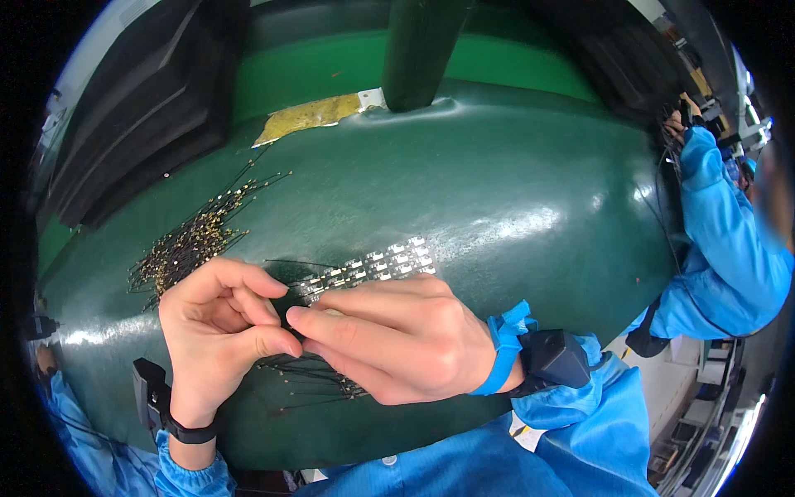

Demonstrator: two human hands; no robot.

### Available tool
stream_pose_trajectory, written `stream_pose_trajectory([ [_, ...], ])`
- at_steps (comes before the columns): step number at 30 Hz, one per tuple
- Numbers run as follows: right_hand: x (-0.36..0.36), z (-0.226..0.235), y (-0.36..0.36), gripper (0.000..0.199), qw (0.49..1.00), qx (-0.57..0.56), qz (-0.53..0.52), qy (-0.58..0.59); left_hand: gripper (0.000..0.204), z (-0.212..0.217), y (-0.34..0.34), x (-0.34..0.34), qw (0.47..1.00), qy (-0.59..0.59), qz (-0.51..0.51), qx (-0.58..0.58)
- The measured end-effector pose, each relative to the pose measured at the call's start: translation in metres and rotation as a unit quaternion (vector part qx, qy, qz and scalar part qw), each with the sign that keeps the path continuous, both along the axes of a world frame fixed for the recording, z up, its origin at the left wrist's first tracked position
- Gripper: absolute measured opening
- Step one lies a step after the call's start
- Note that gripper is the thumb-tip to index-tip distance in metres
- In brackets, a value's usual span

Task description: Assembling small wires and electrical connectors into a grid panel on a factory assembly line.

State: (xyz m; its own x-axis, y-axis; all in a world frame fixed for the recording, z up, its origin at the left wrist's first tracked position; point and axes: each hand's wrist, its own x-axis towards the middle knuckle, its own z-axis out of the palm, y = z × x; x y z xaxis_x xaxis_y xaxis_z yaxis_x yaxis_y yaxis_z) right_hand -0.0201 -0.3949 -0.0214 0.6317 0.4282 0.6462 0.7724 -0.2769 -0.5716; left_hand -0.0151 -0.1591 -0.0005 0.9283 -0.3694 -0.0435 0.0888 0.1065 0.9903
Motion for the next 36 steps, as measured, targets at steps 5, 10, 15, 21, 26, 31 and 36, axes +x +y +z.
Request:
stream_pose_trajectory([
  [5, 0.002, -0.003, -0.006, 0.035, 1.0, -0.002, 0.003, -0.014, 0.034, -0.005, -0.006, 0.002, 1.0, 0.009, -0.028, -0.008],
  [10, 0.004, 0.003, -0.012, 0.031, 0.999, -0.033, -0.019, 0.008, 0.023, -0.013, -0.011, 0.003, 0.998, -0.045, 0.001, 0.04],
  [15, 0.011, 0.006, -0.026, 0.024, 0.998, -0.051, -0.043, 0.0, 0.018, -0.013, -0.012, 0.006, 0.942, -0.252, 0.034, 0.217],
  [21, 0.009, 0.0, -0.017, 0.028, 0.987, 0.048, -0.087, 0.125, 0.022, -0.018, -0.019, -0.003, 0.885, -0.359, 0.057, 0.291],
  [26, 0.008, -0.014, -0.003, 0.029, 0.947, 0.177, -0.138, 0.232, 0.026, -0.028, -0.022, 0.002, 0.858, -0.41, 0.053, 0.307],
  [31, 0.006, -0.006, -0.009, 0.033, 0.971, 0.074, -0.087, 0.209, 0.027, -0.032, -0.023, 0.002, 0.854, -0.42, 0.06, 0.303],
  [36, 0.005, -0.009, -0.013, 0.031, 0.974, 0.08, -0.081, 0.194, 0.026, -0.033, -0.026, 0.0, 0.855, -0.412, 0.068, 0.307],
])
